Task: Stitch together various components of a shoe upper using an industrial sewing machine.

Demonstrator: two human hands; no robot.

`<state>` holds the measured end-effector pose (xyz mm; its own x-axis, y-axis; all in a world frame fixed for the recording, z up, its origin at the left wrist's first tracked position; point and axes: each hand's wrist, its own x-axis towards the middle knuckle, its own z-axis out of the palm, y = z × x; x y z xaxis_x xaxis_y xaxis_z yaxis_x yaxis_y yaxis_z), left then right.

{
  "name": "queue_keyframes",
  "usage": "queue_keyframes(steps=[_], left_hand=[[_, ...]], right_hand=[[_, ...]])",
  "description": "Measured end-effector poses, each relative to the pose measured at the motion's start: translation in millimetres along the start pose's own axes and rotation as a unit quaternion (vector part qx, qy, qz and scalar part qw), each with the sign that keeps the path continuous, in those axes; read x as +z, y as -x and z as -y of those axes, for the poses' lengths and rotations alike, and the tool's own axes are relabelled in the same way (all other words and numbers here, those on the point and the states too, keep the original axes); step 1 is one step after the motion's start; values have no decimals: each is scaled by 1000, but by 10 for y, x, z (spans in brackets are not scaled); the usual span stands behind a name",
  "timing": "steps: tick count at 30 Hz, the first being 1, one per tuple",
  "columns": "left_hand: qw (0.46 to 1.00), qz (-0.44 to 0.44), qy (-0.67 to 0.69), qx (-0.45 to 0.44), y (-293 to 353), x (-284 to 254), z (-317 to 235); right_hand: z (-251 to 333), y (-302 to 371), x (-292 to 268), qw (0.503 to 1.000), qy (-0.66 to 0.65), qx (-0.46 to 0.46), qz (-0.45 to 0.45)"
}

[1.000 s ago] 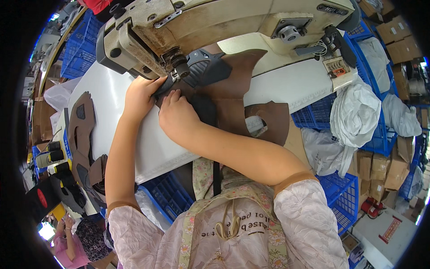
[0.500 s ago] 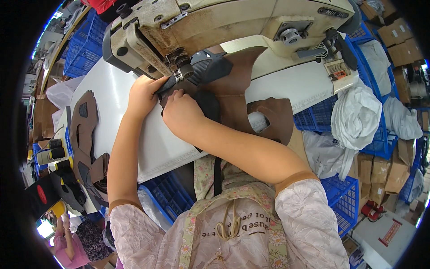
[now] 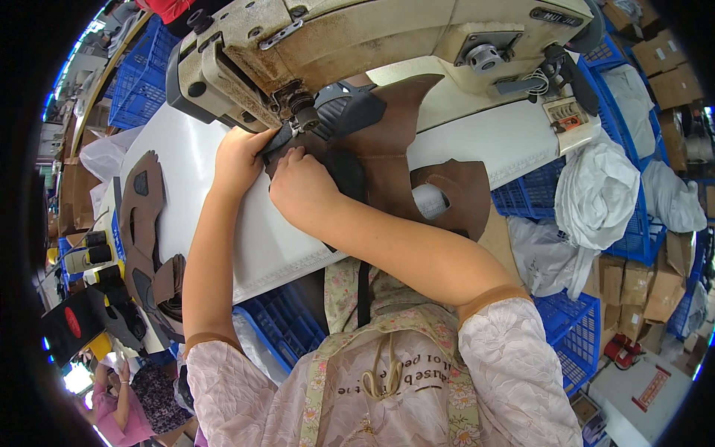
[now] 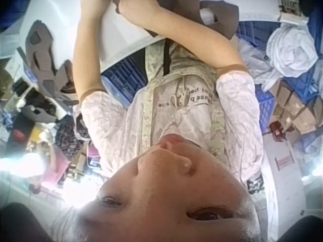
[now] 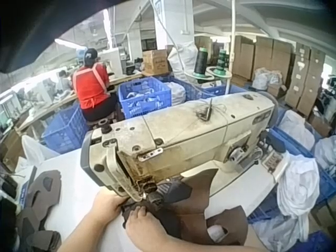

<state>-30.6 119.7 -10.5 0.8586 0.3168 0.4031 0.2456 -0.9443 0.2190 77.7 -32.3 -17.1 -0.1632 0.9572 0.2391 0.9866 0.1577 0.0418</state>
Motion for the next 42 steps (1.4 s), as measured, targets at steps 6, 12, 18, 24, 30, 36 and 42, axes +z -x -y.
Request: queue_keyframes(steps=[6,12,18,24,30,36,42], left_hand=[[1000,8,8,-13,12,-9,-24],[1000,12,15,-22,13,-1,-17],[999,14,26,-25,-5,-13,-1],[999,20,-5,-30,6,-44,-53],[992,89,-54,-66,59,-31,-43],[985,100,-141,-27,58,-29,-167],[952,122,-280,-11,165,-29,-363]], right_hand=[[15,3,7,1000,0,3,7],[39,6,52,1000,4,2,3],[48,-6,39,1000,10,6,-3],[342,599,-100,969,-225,-52,-83],[286,1753,-456,502,-798,217,253],[109,2640,-326,291,-818,485,-103],[-373,2102,-765,741,-507,427,-107]])
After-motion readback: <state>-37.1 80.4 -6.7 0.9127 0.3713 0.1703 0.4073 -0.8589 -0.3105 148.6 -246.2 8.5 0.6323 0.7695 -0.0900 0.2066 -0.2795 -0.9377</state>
